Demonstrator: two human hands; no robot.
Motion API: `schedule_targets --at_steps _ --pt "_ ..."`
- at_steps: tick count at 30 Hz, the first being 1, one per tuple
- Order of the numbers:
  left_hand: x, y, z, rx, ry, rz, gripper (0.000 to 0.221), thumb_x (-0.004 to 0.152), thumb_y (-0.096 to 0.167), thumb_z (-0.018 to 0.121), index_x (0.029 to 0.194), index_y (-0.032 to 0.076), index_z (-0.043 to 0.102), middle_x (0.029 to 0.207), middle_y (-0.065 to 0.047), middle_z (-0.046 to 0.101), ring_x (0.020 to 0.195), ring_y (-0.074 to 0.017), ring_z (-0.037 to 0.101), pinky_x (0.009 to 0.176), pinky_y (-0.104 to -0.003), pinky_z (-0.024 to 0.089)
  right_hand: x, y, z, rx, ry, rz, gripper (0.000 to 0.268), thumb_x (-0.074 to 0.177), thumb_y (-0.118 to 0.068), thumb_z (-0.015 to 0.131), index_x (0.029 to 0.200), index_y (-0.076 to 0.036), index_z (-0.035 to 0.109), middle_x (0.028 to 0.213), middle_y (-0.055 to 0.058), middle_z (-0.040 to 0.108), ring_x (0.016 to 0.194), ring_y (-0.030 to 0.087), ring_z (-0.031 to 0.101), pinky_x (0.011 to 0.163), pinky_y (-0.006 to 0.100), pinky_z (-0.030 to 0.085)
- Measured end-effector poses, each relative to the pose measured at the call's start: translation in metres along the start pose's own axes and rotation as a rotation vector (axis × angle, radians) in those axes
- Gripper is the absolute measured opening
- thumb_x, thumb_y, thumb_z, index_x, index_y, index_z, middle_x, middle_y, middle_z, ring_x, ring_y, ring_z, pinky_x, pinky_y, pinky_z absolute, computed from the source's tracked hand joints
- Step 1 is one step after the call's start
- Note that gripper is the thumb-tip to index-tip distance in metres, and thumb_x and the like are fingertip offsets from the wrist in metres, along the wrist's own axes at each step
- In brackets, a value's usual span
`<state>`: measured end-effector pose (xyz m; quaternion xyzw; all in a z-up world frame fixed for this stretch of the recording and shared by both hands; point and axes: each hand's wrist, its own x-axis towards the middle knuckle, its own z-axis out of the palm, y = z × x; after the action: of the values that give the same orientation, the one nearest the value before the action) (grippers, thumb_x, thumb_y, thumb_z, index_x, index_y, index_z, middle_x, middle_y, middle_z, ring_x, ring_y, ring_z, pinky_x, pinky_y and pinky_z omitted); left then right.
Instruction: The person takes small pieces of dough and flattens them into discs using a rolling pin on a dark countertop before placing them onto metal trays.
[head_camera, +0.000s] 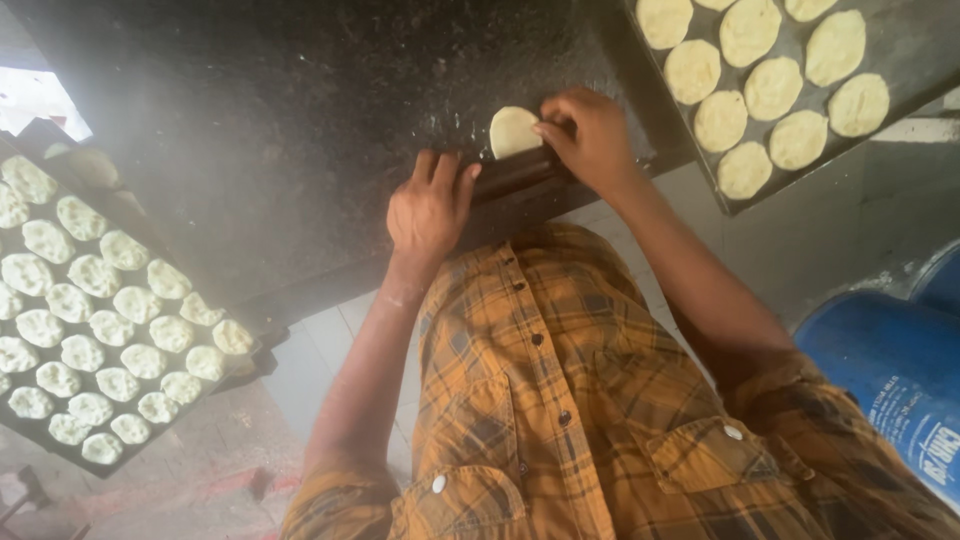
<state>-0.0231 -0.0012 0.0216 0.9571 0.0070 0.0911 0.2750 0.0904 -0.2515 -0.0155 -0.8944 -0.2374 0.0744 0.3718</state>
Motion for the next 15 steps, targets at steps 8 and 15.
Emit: schedule_targets --at_steps 8,15 --pt "-0.049 -0.037 -0.040 -0.053 0.034 -0.126 0.023 0.102 0.031 0.069 0.102 0.008 0.070 0.097 -0.010 0.068 0.059 -0.0266 0.068 0.047 -0.036 0.051 0.004 -0.021 0.020 0.411 -0.174 0.348 0.017 0.089 -0.004 0.081 0.104 0.000 0.073 0.110 0.009 0.075 0.097 0.017 0.074 0.083 0.031 0.061" --pt "-0.068 -0.062 -0.057 -0.016 0.073 -0.235 0.018 0.104 0.024 0.064 0.098 0.007 0.069 0.097 -0.015 0.068 0.071 -0.0389 0.068 0.058 -0.047 0.053 -0.021 -0.048 0.028 0.785 0.140 0.270 0.040 0.095 0.007 0.074 0.131 0.000 0.060 0.106 0.012 0.075 0.097 0.015 0.073 0.085 0.029 0.061"
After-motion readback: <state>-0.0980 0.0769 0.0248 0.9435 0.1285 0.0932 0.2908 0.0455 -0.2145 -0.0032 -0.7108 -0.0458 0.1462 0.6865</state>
